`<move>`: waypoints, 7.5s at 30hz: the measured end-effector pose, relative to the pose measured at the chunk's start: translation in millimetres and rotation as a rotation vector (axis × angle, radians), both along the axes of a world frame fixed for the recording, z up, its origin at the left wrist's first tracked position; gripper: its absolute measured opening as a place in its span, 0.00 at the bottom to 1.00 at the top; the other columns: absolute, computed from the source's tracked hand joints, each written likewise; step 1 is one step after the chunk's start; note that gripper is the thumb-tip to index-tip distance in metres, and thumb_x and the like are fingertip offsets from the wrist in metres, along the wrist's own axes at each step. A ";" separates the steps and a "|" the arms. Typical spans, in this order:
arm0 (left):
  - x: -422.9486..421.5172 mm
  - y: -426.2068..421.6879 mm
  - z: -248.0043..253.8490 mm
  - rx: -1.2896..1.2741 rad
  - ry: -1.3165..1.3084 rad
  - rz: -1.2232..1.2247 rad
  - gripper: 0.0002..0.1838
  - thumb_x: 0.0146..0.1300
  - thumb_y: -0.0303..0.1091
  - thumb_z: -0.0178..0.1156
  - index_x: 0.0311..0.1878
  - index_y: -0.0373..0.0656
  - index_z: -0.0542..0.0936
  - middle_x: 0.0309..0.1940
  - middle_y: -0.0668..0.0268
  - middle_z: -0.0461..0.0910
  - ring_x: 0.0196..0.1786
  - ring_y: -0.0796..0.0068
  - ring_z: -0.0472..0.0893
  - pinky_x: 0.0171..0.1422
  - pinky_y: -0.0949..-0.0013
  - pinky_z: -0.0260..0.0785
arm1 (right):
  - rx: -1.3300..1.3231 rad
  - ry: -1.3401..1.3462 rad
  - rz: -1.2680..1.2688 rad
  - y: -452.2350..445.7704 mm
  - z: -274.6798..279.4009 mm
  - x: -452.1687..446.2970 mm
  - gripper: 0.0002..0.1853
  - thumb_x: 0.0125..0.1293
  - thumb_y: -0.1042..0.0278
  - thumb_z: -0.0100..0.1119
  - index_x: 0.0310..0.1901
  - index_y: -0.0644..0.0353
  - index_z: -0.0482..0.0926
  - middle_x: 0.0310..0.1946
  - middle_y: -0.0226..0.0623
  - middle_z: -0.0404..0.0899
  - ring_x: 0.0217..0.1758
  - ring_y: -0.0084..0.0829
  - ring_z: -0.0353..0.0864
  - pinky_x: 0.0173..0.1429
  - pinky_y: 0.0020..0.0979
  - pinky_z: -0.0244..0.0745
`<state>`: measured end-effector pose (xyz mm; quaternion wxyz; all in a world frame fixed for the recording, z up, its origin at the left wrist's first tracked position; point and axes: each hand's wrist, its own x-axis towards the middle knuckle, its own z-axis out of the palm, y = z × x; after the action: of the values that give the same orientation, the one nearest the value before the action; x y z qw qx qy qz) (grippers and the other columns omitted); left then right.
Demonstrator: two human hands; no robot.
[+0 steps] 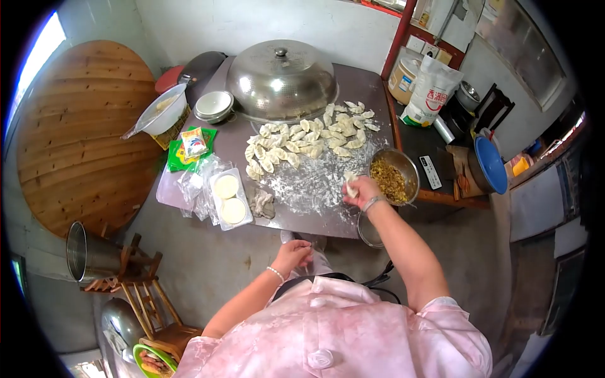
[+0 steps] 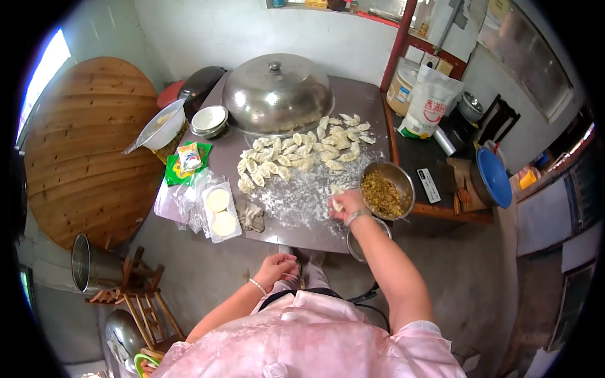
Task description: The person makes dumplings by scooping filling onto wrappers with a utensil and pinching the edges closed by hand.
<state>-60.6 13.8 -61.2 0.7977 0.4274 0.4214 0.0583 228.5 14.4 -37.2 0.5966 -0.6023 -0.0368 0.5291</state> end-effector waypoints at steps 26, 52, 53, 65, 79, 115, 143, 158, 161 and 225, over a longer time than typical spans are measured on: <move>-12.0 7.7 -12.6 -0.006 0.012 0.037 0.08 0.63 0.28 0.54 0.43 0.37 0.75 0.33 0.64 0.79 0.33 0.76 0.80 0.34 0.76 0.73 | -0.088 -0.151 -0.043 -20.0 9.3 10.1 0.15 0.57 0.70 0.58 0.47 0.57 0.74 0.31 0.30 0.75 0.33 0.27 0.75 0.33 0.33 0.73; -93.9 170.2 -37.0 1.513 1.008 0.014 0.12 0.53 0.39 0.59 0.40 0.50 0.81 0.62 0.53 0.66 0.67 0.52 0.61 0.66 0.50 0.52 | -0.025 -0.100 0.252 -104.6 24.4 -81.0 0.11 0.59 0.78 0.56 0.45 0.68 0.75 0.35 0.40 0.80 0.30 0.28 0.81 0.29 0.25 0.79; -92.3 172.2 -39.6 1.519 1.059 -0.015 0.12 0.54 0.40 0.58 0.40 0.50 0.81 0.62 0.53 0.66 0.67 0.52 0.61 0.66 0.50 0.52 | -0.027 -0.099 0.254 -105.0 24.6 -80.7 0.11 0.59 0.78 0.55 0.45 0.68 0.75 0.35 0.40 0.80 0.30 0.28 0.81 0.29 0.25 0.79; -92.2 181.3 -57.0 1.515 0.927 0.218 0.05 0.52 0.35 0.59 0.29 0.49 0.83 0.55 0.58 0.75 0.61 0.59 0.69 0.61 0.57 0.58 | -0.047 -0.089 0.260 -106.8 26.4 -79.1 0.10 0.60 0.77 0.55 0.44 0.66 0.75 0.34 0.40 0.80 0.29 0.27 0.80 0.30 0.26 0.79; -92.1 170.7 -40.5 1.531 0.820 0.268 0.04 0.55 0.34 0.59 0.30 0.48 0.80 0.27 0.62 0.80 0.35 0.60 0.79 0.42 0.60 0.68 | -0.056 -0.080 0.266 -102.8 26.0 -85.3 0.10 0.61 0.77 0.54 0.44 0.67 0.75 0.33 0.39 0.80 0.28 0.26 0.80 0.29 0.25 0.79; 15.9 13.1 53.2 0.284 -0.428 0.491 0.09 0.64 0.25 0.54 0.46 0.34 0.78 0.37 0.63 0.80 0.36 0.78 0.79 0.39 0.76 0.73 | 0.378 -0.062 0.317 -45.9 44.8 -156.6 0.21 0.64 0.75 0.53 0.59 0.66 0.67 0.46 0.33 0.76 0.45 0.22 0.77 0.47 0.24 0.76; 11.4 13.4 53.8 0.346 -0.350 0.435 0.10 0.56 0.24 0.64 0.36 0.35 0.72 0.28 0.65 0.78 0.29 0.83 0.78 0.31 0.81 0.72 | 0.213 -0.057 0.225 -51.1 51.5 -161.5 0.06 0.61 0.76 0.57 0.38 0.68 0.77 0.33 0.39 0.80 0.32 0.26 0.81 0.37 0.24 0.77; -22.9 64.2 26.2 0.126 -0.163 0.673 0.10 0.60 0.23 0.52 0.45 0.33 0.76 0.28 0.66 0.78 0.22 0.82 0.75 0.24 0.81 0.70 | 0.092 -0.123 0.081 -51.4 33.7 -151.5 0.07 0.60 0.75 0.57 0.39 0.67 0.76 0.34 0.37 0.79 0.34 0.27 0.81 0.37 0.26 0.79; -42.2 107.8 20.5 0.115 -0.270 0.756 0.09 0.60 0.22 0.50 0.44 0.34 0.76 0.23 0.68 0.75 0.20 0.82 0.74 0.22 0.81 0.70 | 0.097 -0.112 0.097 -56.0 30.8 -144.7 0.07 0.60 0.75 0.57 0.39 0.67 0.75 0.33 0.37 0.79 0.34 0.26 0.81 0.37 0.26 0.79; -15.5 63.7 -84.9 0.015 0.001 1.116 0.23 0.54 0.15 0.52 0.54 0.31 0.58 0.35 0.52 0.76 0.27 0.65 0.82 0.25 0.72 0.76 | 0.160 -0.111 0.066 -84.3 26.4 -110.5 0.05 0.61 0.75 0.55 0.38 0.64 0.75 0.34 0.37 0.79 0.35 0.30 0.82 0.38 0.31 0.80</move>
<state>-76.0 77.5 -146.1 0.6425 0.1450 0.5840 0.4744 118.0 -69.9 -10.8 0.6222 -0.5795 -0.1318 0.5096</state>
